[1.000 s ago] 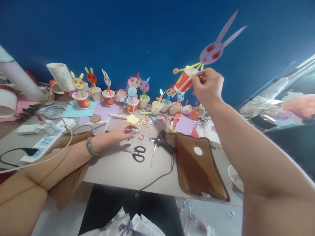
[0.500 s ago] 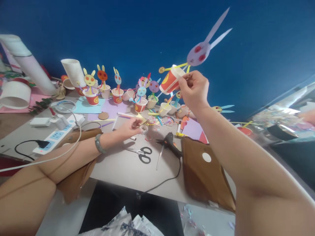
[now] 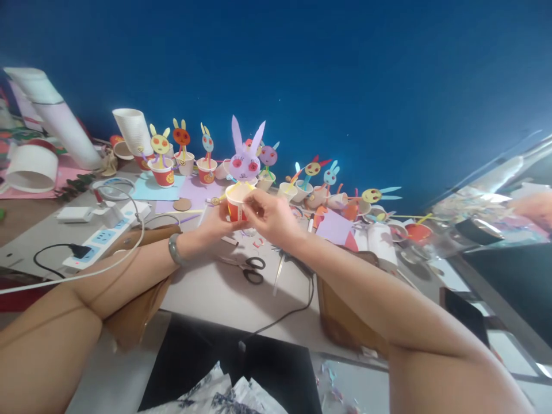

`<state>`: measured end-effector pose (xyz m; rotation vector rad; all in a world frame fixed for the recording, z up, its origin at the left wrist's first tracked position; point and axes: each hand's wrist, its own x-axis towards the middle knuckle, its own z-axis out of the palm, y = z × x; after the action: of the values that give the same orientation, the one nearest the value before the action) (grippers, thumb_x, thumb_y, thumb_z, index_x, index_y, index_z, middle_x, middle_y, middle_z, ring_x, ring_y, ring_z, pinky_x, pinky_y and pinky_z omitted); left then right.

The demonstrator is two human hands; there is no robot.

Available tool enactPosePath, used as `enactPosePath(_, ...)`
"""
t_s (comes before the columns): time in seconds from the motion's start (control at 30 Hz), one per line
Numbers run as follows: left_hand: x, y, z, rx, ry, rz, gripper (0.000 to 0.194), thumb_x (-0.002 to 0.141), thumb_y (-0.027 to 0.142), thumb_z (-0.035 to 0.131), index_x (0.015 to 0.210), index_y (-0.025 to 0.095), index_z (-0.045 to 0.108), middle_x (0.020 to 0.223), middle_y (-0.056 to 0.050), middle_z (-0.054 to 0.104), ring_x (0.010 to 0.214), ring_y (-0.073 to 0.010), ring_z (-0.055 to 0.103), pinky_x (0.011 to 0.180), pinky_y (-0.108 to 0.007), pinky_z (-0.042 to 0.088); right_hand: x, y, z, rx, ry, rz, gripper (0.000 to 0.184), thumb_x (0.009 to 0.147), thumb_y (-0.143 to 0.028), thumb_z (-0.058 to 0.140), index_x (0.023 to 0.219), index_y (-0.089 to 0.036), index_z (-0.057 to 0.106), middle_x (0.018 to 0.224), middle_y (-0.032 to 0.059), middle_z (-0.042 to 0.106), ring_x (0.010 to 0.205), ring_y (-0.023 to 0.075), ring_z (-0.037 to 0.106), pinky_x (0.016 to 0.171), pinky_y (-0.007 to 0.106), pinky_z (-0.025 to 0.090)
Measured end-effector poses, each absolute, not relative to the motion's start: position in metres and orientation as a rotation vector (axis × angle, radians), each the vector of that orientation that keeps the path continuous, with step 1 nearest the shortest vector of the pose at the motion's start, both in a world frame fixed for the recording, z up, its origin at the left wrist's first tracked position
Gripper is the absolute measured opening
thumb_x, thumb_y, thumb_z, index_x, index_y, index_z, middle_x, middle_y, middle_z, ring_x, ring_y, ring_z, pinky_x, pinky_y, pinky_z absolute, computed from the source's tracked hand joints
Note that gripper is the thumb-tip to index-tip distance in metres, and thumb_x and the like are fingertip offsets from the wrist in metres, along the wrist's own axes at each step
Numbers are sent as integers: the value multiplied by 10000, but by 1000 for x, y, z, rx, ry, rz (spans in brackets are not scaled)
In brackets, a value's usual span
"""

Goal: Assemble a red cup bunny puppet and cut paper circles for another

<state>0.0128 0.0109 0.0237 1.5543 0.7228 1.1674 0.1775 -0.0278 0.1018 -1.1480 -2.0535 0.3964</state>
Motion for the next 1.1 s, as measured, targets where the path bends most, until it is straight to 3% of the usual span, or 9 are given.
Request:
enactPosePath(0.07,14,12,23,1539,722,1183,631,725,577,855,1161,171,644,1129,-113,755,1021,-254,714,886,-396,607,178,-28,96,-1125,-2016,388,92,929,-373,622,999,-327,662,689,-27,674,517,171,553,498,337,429)
enactPosePath(0.17,15,13,22,1470,739,1242,673,698,536,884,1200,170,625,1188,-119,747,1071,-263,710,914,-401,608,196,-20,83,-1139,-1917,250,329,918,-366,643,1247,-363,629,724,-28,716,514,185,576,533,345,460)
enactPosePath(0.23,16,13,22,1426,750,1272,670,675,467,912,1195,160,623,1213,-129,743,1109,-273,705,956,-412,600,218,-3,71,-1227,-1830,126,319,875,-366,676,1191,-331,653,720,-14,719,537,199,598,579,355,487)
enactPosePath(0.37,14,13,19,1403,782,1259,639,671,399,932,1177,152,629,1223,-143,741,1129,-282,701,1009,-439,578,269,52,49,-1743,-1719,60,106,789,-293,638,866,-233,680,697,46,710,686,262,683,690,387,531)
enactPosePath(0.47,13,14,18,1415,787,1273,680,651,382,949,1204,158,622,1238,-146,739,1141,-286,696,1009,-443,580,292,85,41,-1992,-1647,-21,247,785,-263,606,986,-190,730,787,90,758,828,309,717,818,436,550)
enactPosePath(0.57,13,15,17,1410,790,1273,667,655,370,945,1199,154,624,1223,-149,744,1115,-282,707,988,-443,592,298,104,36,-2058,-1669,16,338,797,-297,622,1085,-173,751,891,119,789,884,322,730,845,439,558)
enactPosePath(0.87,15,17,15,1441,780,1311,592,656,390,943,1115,167,644,1155,-127,769,1087,-282,723,958,-438,609,300,113,29,-2060,-1834,143,186,800,-225,647,936,-149,748,848,105,791,782,255,748,795,355,571)
enactPosePath(1.1,13,17,15,1465,785,1298,623,689,425,919,1170,161,623,1179,-140,763,1086,-276,725,946,-418,598,322,100,50,-1946,-1721,264,256,742,-341,753,945,-189,718,854,64,780,810,245,741,718,331,576)
